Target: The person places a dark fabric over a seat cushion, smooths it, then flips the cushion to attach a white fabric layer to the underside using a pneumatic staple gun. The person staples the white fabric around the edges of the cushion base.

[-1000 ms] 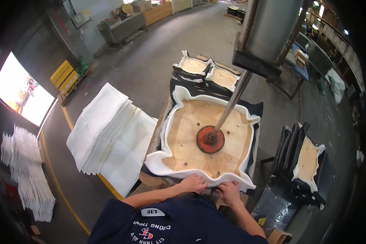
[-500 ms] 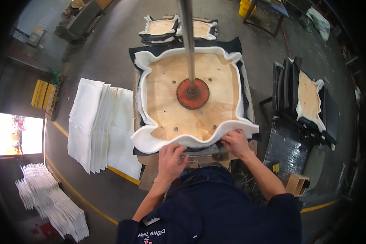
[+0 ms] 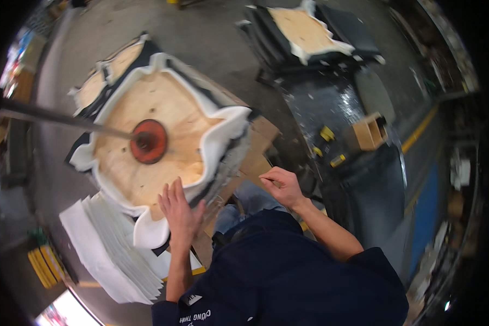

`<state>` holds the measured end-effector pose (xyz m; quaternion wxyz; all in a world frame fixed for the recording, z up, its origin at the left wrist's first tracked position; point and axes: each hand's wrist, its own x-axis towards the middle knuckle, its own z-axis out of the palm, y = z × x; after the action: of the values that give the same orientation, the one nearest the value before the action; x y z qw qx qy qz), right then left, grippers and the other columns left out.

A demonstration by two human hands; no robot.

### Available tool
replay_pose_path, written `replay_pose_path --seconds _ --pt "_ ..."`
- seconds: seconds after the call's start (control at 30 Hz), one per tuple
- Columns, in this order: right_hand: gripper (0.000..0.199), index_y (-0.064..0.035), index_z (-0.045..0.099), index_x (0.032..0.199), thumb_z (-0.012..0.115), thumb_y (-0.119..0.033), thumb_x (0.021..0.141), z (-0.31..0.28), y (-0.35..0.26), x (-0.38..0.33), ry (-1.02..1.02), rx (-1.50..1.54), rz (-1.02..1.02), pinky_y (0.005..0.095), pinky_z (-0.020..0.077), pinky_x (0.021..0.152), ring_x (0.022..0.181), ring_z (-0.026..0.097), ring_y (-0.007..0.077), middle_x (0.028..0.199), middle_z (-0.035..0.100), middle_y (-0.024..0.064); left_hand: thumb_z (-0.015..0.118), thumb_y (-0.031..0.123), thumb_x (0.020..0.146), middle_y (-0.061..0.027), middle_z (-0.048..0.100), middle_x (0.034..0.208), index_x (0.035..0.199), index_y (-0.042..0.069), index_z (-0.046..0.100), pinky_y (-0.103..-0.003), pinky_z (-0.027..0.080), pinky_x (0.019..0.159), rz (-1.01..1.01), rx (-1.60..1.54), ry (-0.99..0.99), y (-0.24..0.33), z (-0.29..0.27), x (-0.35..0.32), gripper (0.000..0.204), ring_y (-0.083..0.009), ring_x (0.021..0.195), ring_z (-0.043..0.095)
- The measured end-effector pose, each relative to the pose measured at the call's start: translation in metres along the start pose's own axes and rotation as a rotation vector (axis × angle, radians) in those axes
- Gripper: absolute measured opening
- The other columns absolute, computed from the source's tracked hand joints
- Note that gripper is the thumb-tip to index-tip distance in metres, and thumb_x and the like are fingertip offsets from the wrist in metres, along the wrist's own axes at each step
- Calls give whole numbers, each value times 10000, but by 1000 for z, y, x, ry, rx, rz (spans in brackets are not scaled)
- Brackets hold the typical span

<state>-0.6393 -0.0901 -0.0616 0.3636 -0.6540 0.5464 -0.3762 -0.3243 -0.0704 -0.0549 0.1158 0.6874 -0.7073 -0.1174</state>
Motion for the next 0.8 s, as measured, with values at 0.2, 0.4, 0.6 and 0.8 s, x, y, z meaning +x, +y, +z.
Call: replay_pose_path --seconds 0.2,0.4,0.6,0.8 --pt "173 -4 756 973 680 -147 913 -13 119 -145 332 142 708 312 543 665 682 691 178 829 742 103 778 312 775 -142 630 975 1414 34 485 -481 444 905 121 -50 -178 26 18 50 756 -333 943 614" --pt "225 16 743 1004 674 -180 916 -29 233 -216 306 80 1235 338 559 701 738 716 204 827 743 116 786 291 759 -163 606 968 1053 20 615 -483 479 798 38 104 -322 56 17 66 435 -372 933 611" --pt "201 -44 731 981 670 -190 857 -66 332 -180 219 -180 1165 470 540 795 915 703 378 918 735 188 747 197 796 -214 588 995 1078 -27 582 -500 469 842 -107 149 -306 88 31 75 396 -442 966 580" --pt "724 -95 357 1511 690 -202 877 -147 419 -33 535 -483 1160 550 462 982 1181 538 462 1237 563 264 675 114 840 -260 559 1153 1281 -64 509 -484 431 980 -375 100 -352 103 46 67 503 -454 1104 541"
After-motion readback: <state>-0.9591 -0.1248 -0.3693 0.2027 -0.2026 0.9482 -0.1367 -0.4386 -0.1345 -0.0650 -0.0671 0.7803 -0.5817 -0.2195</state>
